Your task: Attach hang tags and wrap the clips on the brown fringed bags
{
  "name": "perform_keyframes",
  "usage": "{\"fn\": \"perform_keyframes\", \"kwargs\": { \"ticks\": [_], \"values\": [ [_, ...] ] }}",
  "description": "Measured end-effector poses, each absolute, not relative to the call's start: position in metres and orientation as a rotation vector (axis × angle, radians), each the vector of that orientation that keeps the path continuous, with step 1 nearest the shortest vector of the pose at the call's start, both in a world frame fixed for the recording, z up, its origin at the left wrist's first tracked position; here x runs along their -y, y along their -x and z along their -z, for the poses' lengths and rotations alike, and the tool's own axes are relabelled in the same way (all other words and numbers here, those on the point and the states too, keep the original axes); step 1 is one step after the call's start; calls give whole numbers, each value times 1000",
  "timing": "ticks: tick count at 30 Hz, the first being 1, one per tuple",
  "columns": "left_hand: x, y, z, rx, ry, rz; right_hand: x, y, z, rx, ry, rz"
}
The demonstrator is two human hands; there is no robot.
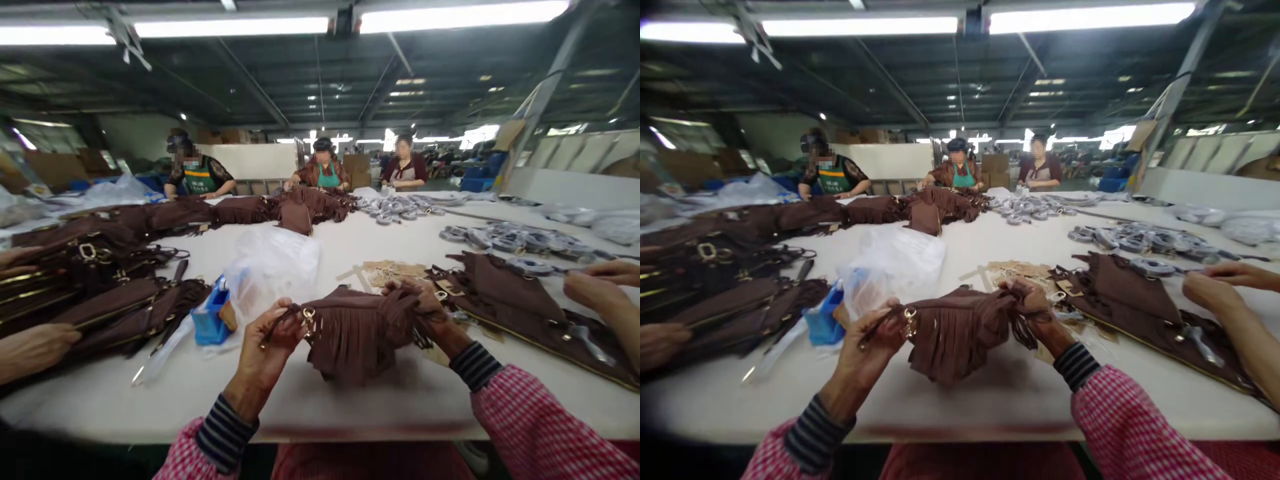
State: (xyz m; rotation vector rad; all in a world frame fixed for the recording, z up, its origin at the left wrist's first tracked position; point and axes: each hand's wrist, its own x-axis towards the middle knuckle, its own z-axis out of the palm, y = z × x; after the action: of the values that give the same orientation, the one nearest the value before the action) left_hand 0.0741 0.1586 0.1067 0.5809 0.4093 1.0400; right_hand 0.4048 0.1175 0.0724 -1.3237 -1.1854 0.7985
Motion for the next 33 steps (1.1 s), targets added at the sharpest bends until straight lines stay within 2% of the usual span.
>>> {"fn": "perform_keyframes", "kwargs": {
  "ticks": [3, 7, 12, 16, 19, 25, 33],
  "values": [
    [-132, -63, -65, -760, -509, -920, -109, -400, -46, 1258, 1491, -886],
    [-105, -51, -60, -992, -829, -707, -108, -401, -46, 1398, 1635, -852],
    [-99, -53, -65, -913, -992, -620, -133, -395, -51, 1480, 1681, -837],
    [-106, -79, -67, -737, -944, -823, -166, -383, -43, 1597, 1629, -830],
    [-110, -93, -61, -788, -876, -966, -185, -377, -37, 1791, 1650, -662],
    [-101, -62, -44, -833, -849, -718, -184, -393, -30, 2294, 1558, -380],
    [-94, -40, -77, -782, -1025, -650, -188, -412, -33, 2498, 1465, -464]
  ]
}}
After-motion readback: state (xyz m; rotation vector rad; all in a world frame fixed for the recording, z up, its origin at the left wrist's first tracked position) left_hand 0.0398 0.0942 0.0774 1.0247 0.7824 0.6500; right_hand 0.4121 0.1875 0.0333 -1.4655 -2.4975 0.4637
